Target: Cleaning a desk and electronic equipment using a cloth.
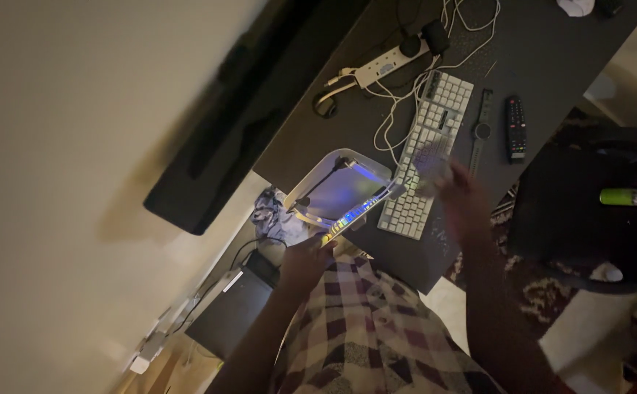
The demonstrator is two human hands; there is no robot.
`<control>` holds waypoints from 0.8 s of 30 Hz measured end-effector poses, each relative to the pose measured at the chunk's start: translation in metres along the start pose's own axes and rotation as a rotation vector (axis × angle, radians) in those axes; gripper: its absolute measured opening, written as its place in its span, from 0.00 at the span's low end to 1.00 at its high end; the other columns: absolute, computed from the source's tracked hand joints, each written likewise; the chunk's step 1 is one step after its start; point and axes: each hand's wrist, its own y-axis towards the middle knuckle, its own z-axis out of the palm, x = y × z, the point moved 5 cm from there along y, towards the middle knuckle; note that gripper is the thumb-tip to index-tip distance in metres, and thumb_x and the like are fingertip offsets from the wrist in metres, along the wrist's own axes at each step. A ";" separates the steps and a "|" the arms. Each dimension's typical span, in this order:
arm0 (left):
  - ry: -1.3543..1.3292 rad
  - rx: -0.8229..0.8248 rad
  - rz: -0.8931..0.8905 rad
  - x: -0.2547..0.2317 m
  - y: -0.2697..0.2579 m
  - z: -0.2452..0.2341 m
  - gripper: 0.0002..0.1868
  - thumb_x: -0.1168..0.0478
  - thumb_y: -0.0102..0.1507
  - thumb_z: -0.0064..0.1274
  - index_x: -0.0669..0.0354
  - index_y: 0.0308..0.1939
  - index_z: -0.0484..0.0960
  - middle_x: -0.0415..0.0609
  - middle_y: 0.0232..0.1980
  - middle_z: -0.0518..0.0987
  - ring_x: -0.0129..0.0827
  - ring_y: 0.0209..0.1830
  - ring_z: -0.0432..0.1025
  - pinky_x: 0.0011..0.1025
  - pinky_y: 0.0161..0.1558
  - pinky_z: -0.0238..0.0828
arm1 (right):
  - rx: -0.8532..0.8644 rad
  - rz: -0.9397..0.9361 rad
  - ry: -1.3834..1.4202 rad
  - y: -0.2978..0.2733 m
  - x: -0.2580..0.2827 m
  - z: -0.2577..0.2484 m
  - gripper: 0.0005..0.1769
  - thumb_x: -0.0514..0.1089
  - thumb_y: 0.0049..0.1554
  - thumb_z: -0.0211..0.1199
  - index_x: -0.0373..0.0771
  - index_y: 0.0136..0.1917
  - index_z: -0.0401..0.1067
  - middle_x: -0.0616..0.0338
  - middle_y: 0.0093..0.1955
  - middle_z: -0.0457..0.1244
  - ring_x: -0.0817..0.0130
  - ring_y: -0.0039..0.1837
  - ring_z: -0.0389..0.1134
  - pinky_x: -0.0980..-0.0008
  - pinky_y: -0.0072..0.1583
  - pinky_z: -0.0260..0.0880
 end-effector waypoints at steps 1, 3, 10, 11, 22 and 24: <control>-0.037 -0.009 -0.012 -0.001 0.000 0.000 0.14 0.52 0.64 0.58 0.60 0.38 0.84 0.59 0.26 0.79 0.52 0.23 0.75 0.43 0.25 0.72 | 0.082 0.029 -0.235 0.013 0.004 0.019 0.23 0.33 0.63 0.61 0.35 0.71 0.67 0.60 0.64 0.66 0.69 0.63 0.69 0.67 0.64 0.72; -0.074 -0.016 -0.027 0.005 -0.001 0.003 0.13 0.53 0.64 0.59 0.61 0.38 0.84 0.59 0.27 0.79 0.53 0.24 0.76 0.43 0.25 0.72 | 0.166 0.060 -0.468 0.036 0.008 0.055 0.23 0.32 0.63 0.62 0.33 0.71 0.69 0.57 0.61 0.67 0.66 0.61 0.69 0.66 0.63 0.73; 0.276 0.065 0.326 0.000 -0.005 0.015 0.09 0.58 0.63 0.55 0.58 0.42 0.84 0.54 0.37 0.81 0.46 0.27 0.77 0.40 0.25 0.73 | 0.687 0.036 -1.239 0.074 -0.007 0.133 0.14 0.36 0.52 0.70 0.44 0.53 0.80 0.55 0.54 0.70 0.64 0.56 0.75 0.65 0.58 0.77; 0.259 0.071 0.292 0.003 -0.007 0.016 0.11 0.58 0.63 0.55 0.58 0.44 0.85 0.55 0.37 0.81 0.46 0.27 0.77 0.39 0.24 0.73 | 0.780 0.047 -1.362 0.078 -0.017 0.130 0.12 0.36 0.52 0.70 0.46 0.50 0.81 0.55 0.51 0.71 0.64 0.54 0.75 0.65 0.57 0.77; -0.054 0.128 -0.155 0.033 0.009 -0.005 0.16 0.48 0.68 0.54 0.57 0.42 0.86 0.57 0.32 0.82 0.51 0.31 0.79 0.45 0.34 0.75 | -0.101 0.011 0.072 0.047 -0.054 -0.030 0.13 0.43 0.66 0.63 0.38 0.62 0.71 0.56 0.57 0.67 0.61 0.59 0.69 0.58 0.61 0.72; -0.125 0.167 -0.270 0.038 0.015 -0.010 0.17 0.47 0.68 0.55 0.58 0.42 0.86 0.57 0.32 0.83 0.49 0.32 0.80 0.44 0.36 0.76 | -0.144 0.052 0.519 0.018 -0.068 -0.047 0.16 0.49 0.72 0.61 0.34 0.64 0.71 0.50 0.57 0.66 0.57 0.56 0.69 0.55 0.60 0.72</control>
